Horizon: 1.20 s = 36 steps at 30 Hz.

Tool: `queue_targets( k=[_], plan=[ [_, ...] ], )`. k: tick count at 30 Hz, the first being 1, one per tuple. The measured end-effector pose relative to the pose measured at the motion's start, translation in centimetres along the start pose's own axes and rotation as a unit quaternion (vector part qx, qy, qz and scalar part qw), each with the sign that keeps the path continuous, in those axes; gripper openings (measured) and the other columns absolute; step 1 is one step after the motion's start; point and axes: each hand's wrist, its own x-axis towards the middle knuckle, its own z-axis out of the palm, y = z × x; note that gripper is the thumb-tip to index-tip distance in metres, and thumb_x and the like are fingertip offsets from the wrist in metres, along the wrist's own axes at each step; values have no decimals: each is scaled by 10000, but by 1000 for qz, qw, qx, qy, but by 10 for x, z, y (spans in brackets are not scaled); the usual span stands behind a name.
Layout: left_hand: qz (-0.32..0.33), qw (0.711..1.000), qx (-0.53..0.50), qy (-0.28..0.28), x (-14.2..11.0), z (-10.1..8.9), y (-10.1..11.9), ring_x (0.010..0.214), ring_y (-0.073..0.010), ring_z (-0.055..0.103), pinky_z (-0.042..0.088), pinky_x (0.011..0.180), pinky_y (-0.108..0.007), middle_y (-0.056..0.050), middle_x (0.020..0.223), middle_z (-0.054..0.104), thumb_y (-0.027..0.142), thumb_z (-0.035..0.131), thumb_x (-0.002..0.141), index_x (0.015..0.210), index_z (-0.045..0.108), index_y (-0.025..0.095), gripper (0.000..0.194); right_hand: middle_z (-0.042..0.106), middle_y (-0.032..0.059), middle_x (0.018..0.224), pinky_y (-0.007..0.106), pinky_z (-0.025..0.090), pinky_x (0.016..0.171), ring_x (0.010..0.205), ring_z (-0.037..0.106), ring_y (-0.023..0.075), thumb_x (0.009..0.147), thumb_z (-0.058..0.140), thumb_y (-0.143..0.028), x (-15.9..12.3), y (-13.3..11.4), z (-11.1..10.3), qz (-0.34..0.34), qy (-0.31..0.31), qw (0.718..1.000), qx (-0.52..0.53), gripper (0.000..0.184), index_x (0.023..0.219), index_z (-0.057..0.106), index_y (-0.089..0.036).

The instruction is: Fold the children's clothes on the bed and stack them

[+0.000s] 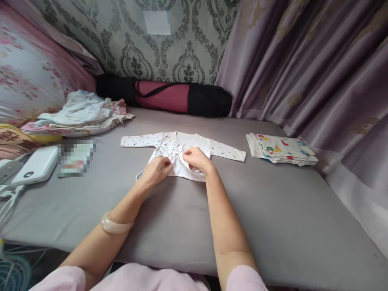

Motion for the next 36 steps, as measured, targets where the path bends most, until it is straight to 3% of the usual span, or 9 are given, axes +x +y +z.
queue_targets(
  k=[5,14,18,23,25,28,30,32,36],
  plan=[
    [-75,983,-170,3,6,-8,8,679,-160,581,419,652,-261,-22,735,681,286,527,799,776,684,184,189,529,-64,571,156,376,402,447,466,65,776,575,-144,-6,-10,-1,-28,0,999,15,48,794,617,-159],
    [-41,959,-280,3,14,27,29,670,-149,559,420,651,-238,-20,711,666,196,470,816,846,696,140,235,552,-62,548,170,370,392,412,488,79,815,552,-172,-6,-13,-1,-58,18,998,-24,82,856,623,-168],
    [-1,965,-262,-20,8,23,35,686,-148,548,415,656,-239,-22,735,659,120,431,779,795,685,134,255,584,-54,565,177,400,412,421,519,89,811,550,-189,-4,-10,2,-67,-1,996,-55,99,874,624,-177],
    [19,972,-217,-92,-9,-2,29,688,-147,556,416,646,-238,-27,765,675,98,426,763,806,697,138,277,579,-56,553,182,433,439,451,556,103,817,540,-194,2,-1,8,-59,-33,995,-78,106,873,629,-182],
    [-15,980,-186,-66,-13,-12,20,739,-156,589,438,693,-242,-30,828,689,123,451,790,896,704,156,276,589,-50,555,179,439,463,475,569,103,826,536,-197,5,5,12,-60,-54,993,-90,110,862,639,-180],
    [-85,993,-67,37,-14,-25,2,922,-204,620,453,817,-280,-80,1009,674,172,465,860,1015,674,177,260,616,-26,570,171,438,486,521,593,105,826,550,-205,6,12,16,-59,-113,984,-121,124,763,651,-171],
    [-129,991,4,42,-13,-31,-8,994,-240,616,452,835,-310,-111,1057,662,236,453,915,1045,643,175,237,640,-5,597,168,437,486,541,605,108,823,565,-217,6,12,15,-46,-141,980,-133,166,686,645,-166],
    [-161,987,20,-12,-12,-34,-14,987,-255,626,456,800,-321,-113,1037,676,319,458,946,1082,603,176,245,675,18,662,168,435,474,553,614,109,829,570,-233,10,9,10,-33,-121,984,-124,185,678,648,-160],
    [-156,983,7,-97,-11,-34,-15,985,-270,640,447,750,-323,-119,1051,689,350,509,931,1149,528,156,293,717,43,802,166,437,485,613,637,111,836,554,-224,37,0,-4,-37,27,991,-124,151,776,676,-158]
  ],
)
